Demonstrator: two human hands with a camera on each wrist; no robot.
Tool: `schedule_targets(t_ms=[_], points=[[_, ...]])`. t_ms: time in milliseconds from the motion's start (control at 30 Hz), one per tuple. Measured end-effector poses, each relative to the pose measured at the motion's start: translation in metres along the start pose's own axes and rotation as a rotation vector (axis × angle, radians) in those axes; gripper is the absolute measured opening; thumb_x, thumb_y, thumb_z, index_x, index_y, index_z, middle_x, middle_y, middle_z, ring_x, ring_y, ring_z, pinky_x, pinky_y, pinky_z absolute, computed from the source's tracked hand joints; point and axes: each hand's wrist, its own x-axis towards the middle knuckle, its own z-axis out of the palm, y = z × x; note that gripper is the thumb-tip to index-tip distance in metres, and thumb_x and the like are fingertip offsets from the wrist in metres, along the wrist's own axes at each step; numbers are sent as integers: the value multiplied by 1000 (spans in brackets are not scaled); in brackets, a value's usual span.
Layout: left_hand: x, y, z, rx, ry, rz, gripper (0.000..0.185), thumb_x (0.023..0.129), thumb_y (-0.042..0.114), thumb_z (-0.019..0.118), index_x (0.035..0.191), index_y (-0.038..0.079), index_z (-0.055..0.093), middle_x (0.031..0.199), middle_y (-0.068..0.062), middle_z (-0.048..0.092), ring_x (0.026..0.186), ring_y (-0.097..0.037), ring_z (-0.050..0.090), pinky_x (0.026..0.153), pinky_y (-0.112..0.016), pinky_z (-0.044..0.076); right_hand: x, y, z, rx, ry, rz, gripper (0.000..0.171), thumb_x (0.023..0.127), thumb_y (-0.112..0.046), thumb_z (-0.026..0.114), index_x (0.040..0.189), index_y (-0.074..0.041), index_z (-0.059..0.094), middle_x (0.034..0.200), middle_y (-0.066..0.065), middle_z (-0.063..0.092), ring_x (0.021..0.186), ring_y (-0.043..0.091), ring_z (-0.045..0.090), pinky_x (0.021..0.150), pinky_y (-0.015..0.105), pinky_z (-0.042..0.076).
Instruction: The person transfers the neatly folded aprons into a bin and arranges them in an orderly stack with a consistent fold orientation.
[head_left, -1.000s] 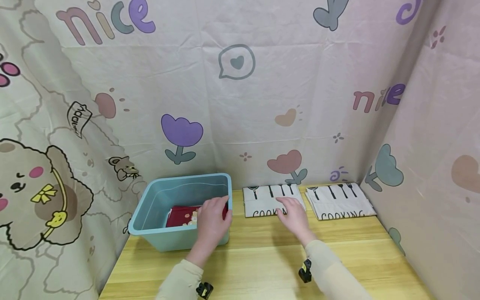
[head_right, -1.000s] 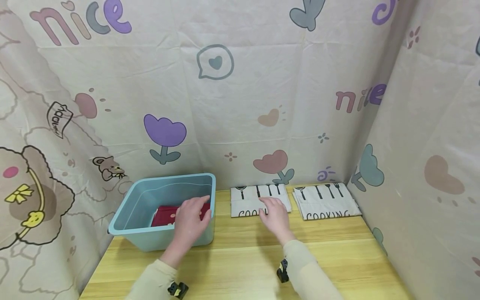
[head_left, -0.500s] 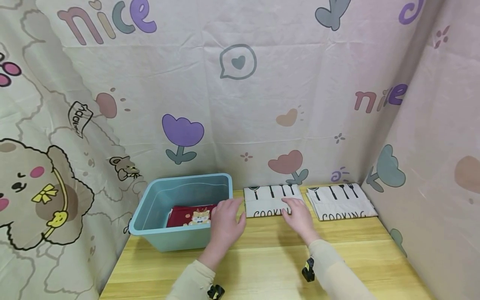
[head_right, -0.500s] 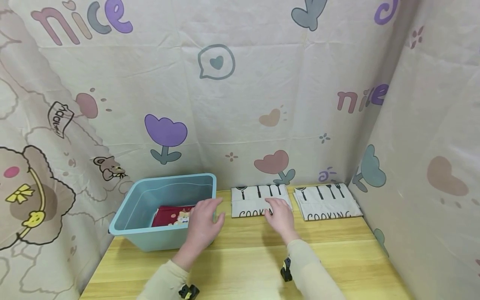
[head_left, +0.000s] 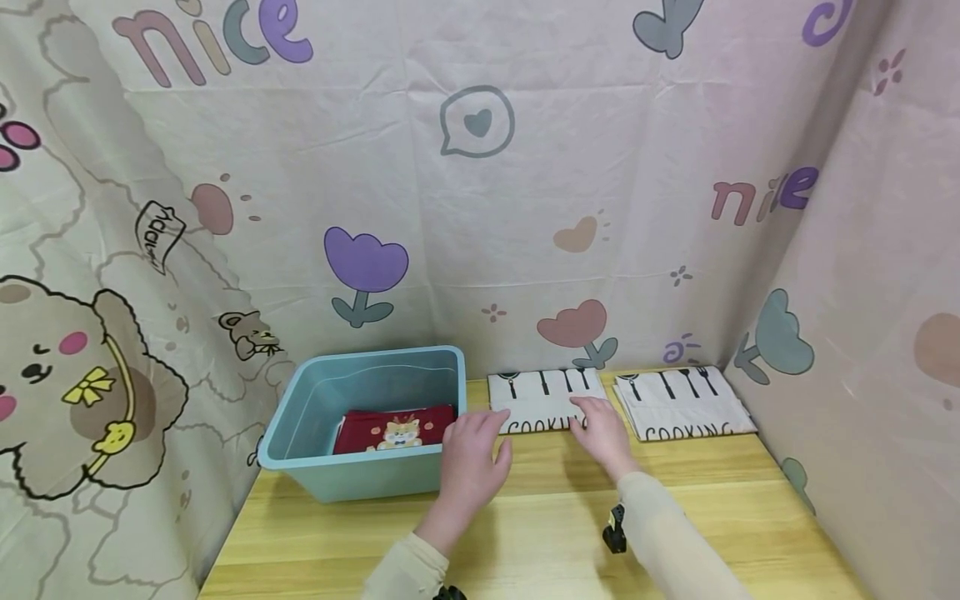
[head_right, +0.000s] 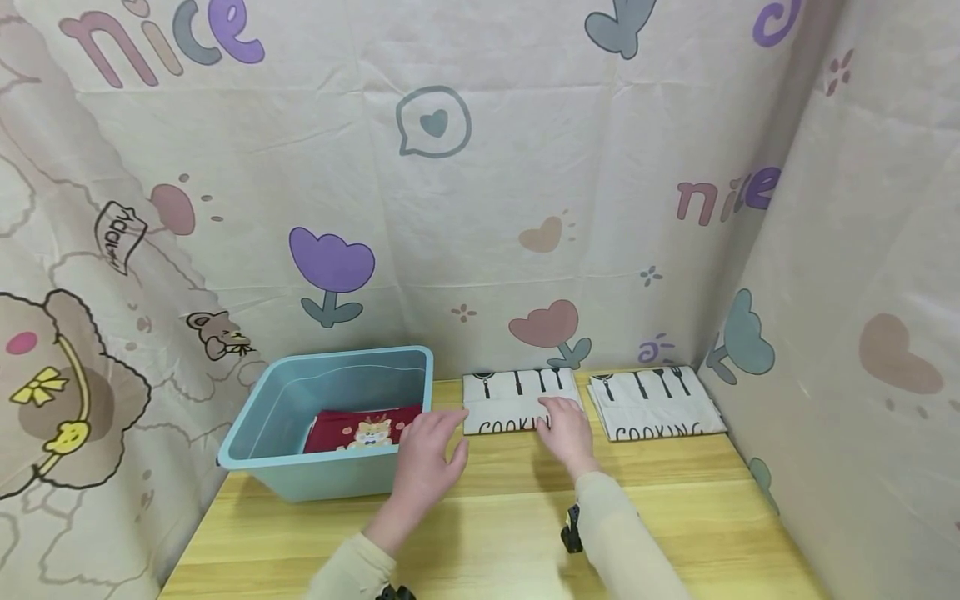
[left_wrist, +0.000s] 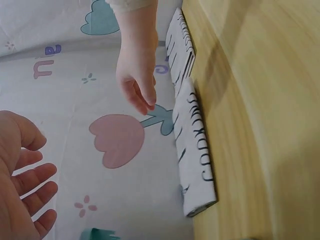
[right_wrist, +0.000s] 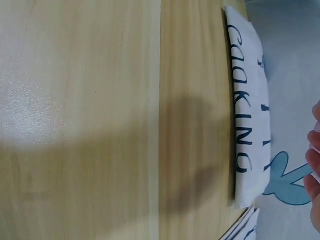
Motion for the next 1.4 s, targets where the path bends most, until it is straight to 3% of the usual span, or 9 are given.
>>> schedule_targets(t_ms=[600,1033,1400], points=[[-28,-2,33,-9,75,85,37,77,14,79,113,12,71,102,-3,67,98,-24,59,85,-46,48,-4,14,14,-10,-118,67,41,89,-14,70,126,1,63,127,21,62,118,39,54,101,53,41],[-55,-3,52,-64,-25,-78,38,82,17,76,118,12,69,110,-4,69,105,-25,60,91,-49,47,-2,16,28,-61,-183,82,40,88,-14,70,125,0,64,126,20,63,117,40,55,101,54,41],[-67,-3,64,-91,-26,-148,38,80,14,78,117,10,70,108,-3,69,103,-25,60,92,-49,44,-4,16,35,-87,-248,73,38,88,-12,71,124,-1,64,127,21,61,117,41,55,99,56,43]])
